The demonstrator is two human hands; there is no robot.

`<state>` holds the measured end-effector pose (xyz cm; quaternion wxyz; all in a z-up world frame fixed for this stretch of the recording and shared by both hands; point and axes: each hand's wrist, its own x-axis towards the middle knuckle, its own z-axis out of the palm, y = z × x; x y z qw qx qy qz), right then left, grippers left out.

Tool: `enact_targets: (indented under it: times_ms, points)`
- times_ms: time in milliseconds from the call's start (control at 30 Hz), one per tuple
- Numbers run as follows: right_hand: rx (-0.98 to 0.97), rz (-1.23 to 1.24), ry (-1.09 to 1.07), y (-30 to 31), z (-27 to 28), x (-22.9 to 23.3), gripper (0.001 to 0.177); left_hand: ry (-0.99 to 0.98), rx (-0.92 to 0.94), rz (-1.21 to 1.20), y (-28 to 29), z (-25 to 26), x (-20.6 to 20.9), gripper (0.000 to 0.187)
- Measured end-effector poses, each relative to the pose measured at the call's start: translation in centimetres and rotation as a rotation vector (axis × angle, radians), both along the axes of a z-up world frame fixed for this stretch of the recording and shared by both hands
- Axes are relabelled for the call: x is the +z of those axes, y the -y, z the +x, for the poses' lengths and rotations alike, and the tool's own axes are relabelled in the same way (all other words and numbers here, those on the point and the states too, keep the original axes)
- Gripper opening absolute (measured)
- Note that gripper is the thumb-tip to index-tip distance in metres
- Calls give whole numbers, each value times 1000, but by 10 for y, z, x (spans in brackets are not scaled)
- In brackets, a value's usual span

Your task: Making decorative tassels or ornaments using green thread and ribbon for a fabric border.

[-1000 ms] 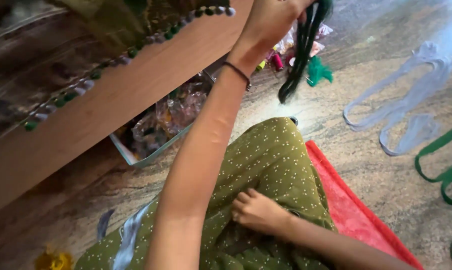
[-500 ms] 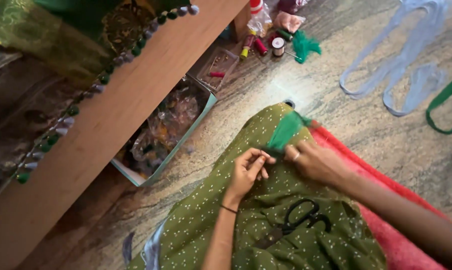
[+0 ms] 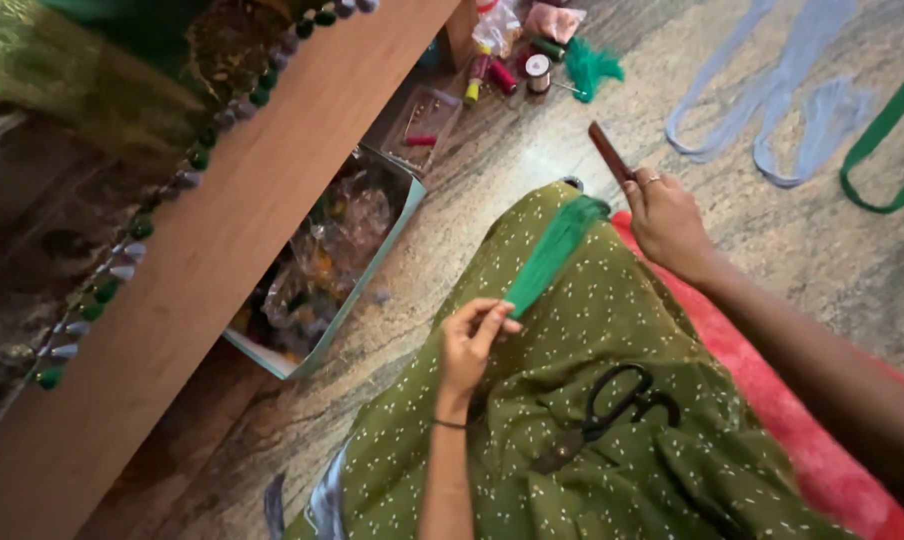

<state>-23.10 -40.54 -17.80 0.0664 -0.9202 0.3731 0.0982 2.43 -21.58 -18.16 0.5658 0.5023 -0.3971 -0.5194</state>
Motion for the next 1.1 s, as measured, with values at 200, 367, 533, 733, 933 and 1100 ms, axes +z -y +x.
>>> enact_targets:
  times_ms: [200,367,533,733,933,1100]
  points:
    - [245,-205,704,-21,7,21,40,17,108,69,-36,29,2,21]
    - [-540,-35,760,-5,2,44,23,-86,183,193,-60,38,12,22]
    - [-112,92,547,-10,22,45,32,-71,132,83,-64,30,-9,21]
    - [-119,-126,658,-11,19,40,38,-21,136,92,-58,20,0,21]
    - [-236,24,690,22,12,20,34,68,184,55,-63,17,-12,22]
    - [234,77,309,-45,29,46,63,-6,177,93,-58,9,-12,21]
